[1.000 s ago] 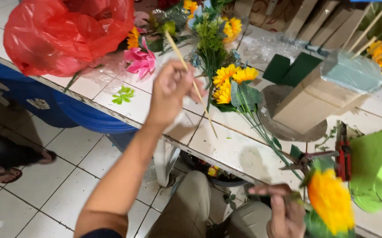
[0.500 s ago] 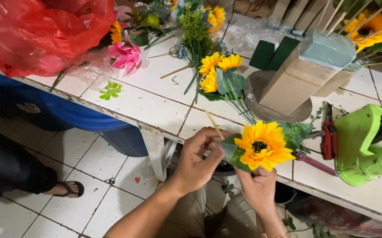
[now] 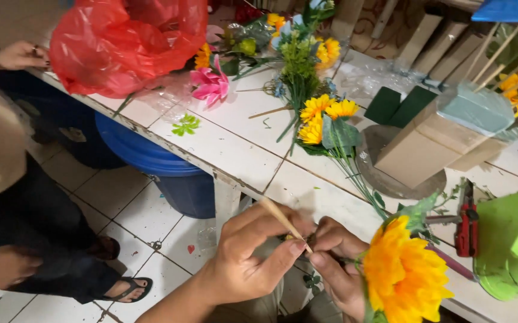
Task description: The person arranges artificial sunflowers on a tiled table. They use shears to trim the stems and wooden sticks, then insert the sticks into the flower stems. The person also uses a tape dispenser and places the prepared flowers into a container.
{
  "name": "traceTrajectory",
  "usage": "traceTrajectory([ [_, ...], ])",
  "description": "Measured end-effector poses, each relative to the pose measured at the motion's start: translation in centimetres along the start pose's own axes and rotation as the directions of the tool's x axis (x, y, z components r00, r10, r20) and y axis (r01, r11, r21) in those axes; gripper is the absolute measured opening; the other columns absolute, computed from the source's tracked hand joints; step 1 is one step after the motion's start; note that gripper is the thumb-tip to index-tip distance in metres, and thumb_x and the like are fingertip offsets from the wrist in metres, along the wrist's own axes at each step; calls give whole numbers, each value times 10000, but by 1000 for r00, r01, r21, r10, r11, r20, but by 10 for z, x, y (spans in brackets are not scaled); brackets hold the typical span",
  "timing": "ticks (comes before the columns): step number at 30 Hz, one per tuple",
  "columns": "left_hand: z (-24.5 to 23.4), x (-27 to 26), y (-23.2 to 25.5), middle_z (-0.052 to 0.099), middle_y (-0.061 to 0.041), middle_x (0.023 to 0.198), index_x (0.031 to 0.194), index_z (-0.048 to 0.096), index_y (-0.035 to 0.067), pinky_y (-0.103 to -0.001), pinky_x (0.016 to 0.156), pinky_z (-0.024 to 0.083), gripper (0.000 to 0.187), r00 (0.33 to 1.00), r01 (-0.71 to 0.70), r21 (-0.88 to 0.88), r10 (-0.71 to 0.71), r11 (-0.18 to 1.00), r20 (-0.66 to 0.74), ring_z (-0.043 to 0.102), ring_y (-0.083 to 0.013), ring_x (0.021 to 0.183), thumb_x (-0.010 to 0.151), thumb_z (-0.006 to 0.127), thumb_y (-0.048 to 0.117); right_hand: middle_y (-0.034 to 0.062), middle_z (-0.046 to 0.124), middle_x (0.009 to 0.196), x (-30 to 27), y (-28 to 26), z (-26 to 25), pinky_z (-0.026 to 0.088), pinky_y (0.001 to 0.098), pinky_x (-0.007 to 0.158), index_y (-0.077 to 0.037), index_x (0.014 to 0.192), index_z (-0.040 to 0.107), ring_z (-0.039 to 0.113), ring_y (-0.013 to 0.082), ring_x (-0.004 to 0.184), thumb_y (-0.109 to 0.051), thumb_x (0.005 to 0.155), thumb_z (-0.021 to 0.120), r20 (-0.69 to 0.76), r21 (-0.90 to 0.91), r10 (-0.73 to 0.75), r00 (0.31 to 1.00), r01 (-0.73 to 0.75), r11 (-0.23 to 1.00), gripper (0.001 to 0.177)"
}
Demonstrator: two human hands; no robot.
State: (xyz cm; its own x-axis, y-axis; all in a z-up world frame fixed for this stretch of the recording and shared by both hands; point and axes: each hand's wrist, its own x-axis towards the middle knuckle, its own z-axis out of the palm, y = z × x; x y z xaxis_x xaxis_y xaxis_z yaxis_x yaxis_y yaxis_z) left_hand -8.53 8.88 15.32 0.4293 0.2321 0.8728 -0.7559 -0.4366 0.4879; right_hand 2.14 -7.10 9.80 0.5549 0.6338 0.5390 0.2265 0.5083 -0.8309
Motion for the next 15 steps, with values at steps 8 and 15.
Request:
traceTrajectory([
  [8,-70,-76,72,737,-57,1045,1269,552,76,-388,1024,518,513,995,56,424,-17,904,-95,718,-209,1045,902,708,398,40,461,676,-12,21,-24,308,230,484,-6,836,617,410,124,572,-47,935,621,-162,0,-86,983,87,996,107],
  [15,-115,-55,110,723,-76,1107,1281,528,122,-411,1004,542,457,988,0,581,90,814,-126,737,-223,1025,929,677,372,45,482,675,-20,21,-27,315,229,495,-39,884,670,421,121,577,-81,919,671,-208,-31,-51,977,45,999,55],
])
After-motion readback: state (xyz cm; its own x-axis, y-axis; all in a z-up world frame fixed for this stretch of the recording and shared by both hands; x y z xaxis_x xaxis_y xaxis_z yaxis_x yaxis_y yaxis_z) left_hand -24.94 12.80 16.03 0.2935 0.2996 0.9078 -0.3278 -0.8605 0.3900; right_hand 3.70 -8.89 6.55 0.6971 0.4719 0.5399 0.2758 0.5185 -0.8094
